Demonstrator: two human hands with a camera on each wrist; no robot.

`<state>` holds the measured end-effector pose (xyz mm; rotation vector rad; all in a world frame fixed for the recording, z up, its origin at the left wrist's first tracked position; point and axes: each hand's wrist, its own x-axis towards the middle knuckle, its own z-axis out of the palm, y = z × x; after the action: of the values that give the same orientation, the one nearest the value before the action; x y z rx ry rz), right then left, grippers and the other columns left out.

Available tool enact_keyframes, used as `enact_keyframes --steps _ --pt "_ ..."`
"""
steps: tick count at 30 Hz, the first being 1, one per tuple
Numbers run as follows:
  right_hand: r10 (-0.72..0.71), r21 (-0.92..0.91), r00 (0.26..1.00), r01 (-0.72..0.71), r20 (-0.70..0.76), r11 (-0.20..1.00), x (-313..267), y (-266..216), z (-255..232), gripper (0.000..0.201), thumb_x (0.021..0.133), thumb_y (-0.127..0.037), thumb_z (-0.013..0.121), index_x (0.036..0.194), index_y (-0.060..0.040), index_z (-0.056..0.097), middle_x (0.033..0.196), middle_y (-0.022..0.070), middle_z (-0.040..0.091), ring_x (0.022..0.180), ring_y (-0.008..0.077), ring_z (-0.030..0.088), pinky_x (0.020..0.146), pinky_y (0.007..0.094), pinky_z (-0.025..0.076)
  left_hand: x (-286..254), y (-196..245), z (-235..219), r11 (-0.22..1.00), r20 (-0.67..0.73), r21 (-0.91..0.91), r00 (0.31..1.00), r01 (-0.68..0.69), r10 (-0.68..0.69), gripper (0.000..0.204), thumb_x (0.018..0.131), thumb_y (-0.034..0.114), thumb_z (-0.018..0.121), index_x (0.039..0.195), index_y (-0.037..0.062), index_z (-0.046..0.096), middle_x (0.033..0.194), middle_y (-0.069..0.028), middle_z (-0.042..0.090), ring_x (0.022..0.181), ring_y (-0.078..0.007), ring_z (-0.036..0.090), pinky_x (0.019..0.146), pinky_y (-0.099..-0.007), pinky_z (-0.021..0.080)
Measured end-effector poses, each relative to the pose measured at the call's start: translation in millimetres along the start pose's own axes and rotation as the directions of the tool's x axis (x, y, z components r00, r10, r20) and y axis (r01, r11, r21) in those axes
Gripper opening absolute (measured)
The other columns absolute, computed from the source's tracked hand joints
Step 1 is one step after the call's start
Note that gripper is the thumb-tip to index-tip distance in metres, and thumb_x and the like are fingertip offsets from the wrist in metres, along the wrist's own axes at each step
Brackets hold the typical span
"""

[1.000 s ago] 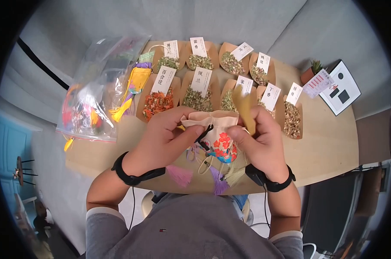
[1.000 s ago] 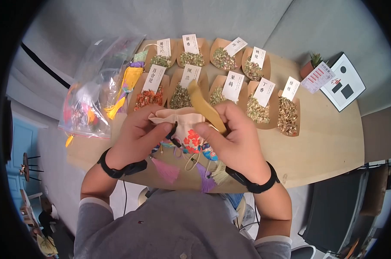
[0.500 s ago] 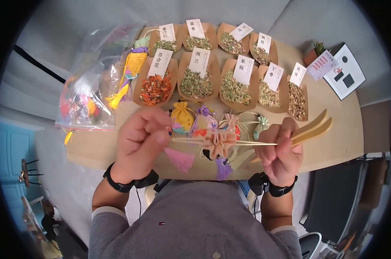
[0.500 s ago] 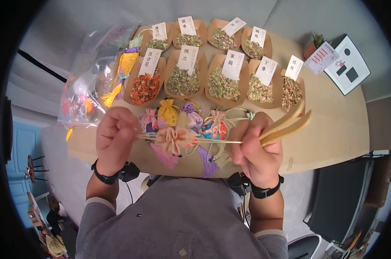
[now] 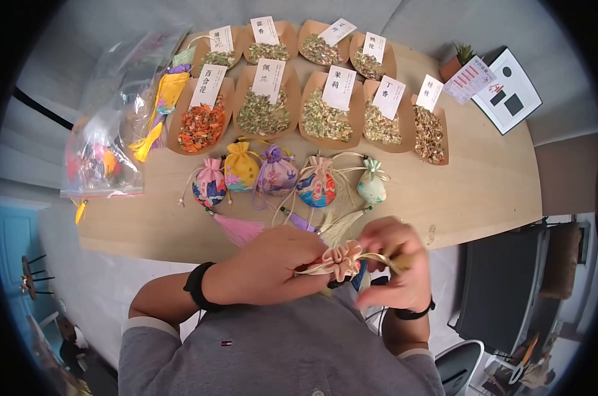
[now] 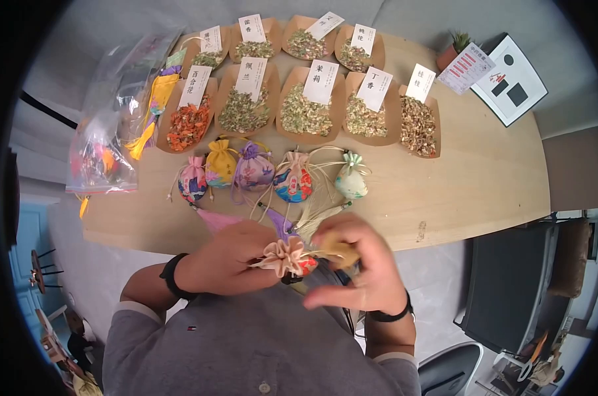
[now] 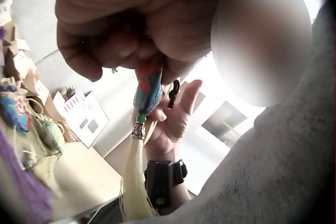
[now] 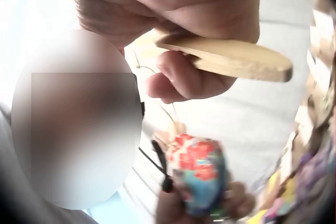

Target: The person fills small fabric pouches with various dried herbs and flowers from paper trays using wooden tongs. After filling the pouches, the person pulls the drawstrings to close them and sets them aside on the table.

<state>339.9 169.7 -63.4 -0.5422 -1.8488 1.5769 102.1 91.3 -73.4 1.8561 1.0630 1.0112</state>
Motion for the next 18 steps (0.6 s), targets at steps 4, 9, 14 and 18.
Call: enact_keyframes --steps 4,9,14,18 --pt "0.169 0.15 0.966 -0.141 -0.195 0.979 -17 13 -3 0.047 0.074 -0.017 0.092 0.105 -0.0049 0.058 0.1 0.0061 0.065 0.089 0.0137 0.062 0.077 0.027 0.05 13 2 7 0.979 0.047 -0.11 0.984 0.174 -0.17 0.027 0.089 0.02 0.071 0.11 0.0051 0.063 0.084 -0.0105 0.061 0.064 -0.0243 0.057 0.058 -0.04 0.043" --pt "0.294 -0.04 0.801 -0.367 -0.521 0.929 -10 4 -66 0.027 0.091 -0.024 0.075 0.102 -0.0046 0.06 0.081 -0.0015 0.061 0.068 0.0058 0.054 0.061 0.021 0.042 11 -11 -10 0.986 -0.136 -0.131 0.983 0.104 -0.122 0.051 0.087 0.015 0.074 0.134 0.0064 0.054 0.113 -0.0099 0.061 0.067 -0.0137 0.054 0.062 -0.0312 0.046" --pt "0.438 -0.103 0.713 -0.577 -0.548 0.81 4 39 -106 0.017 0.094 -0.015 0.069 0.1 -0.0026 0.06 0.076 -0.0017 0.059 0.065 0.0059 0.051 0.058 0.0227 0.041 -25 -38 -46 0.949 -0.302 -0.022 0.903 0.315 -0.307 0.045 0.083 -0.001 0.07 0.126 0.0025 0.059 0.123 -0.0075 0.056 0.077 -0.01 0.058 0.078 -0.0261 0.049" --pt "0.42 -0.271 0.725 -0.627 -0.546 0.73 16 76 -103 0.011 0.095 -0.009 0.064 0.1 -0.0004 0.059 0.074 -0.0015 0.056 0.065 0.0066 0.05 0.058 0.025 0.042 -55 -58 -73 0.929 -0.509 -0.027 0.795 0.369 -0.331 0.04 0.082 0.003 0.076 0.12 0.0022 0.062 0.116 -0.0092 0.059 0.076 -0.0118 0.059 0.07 -0.0258 0.05"
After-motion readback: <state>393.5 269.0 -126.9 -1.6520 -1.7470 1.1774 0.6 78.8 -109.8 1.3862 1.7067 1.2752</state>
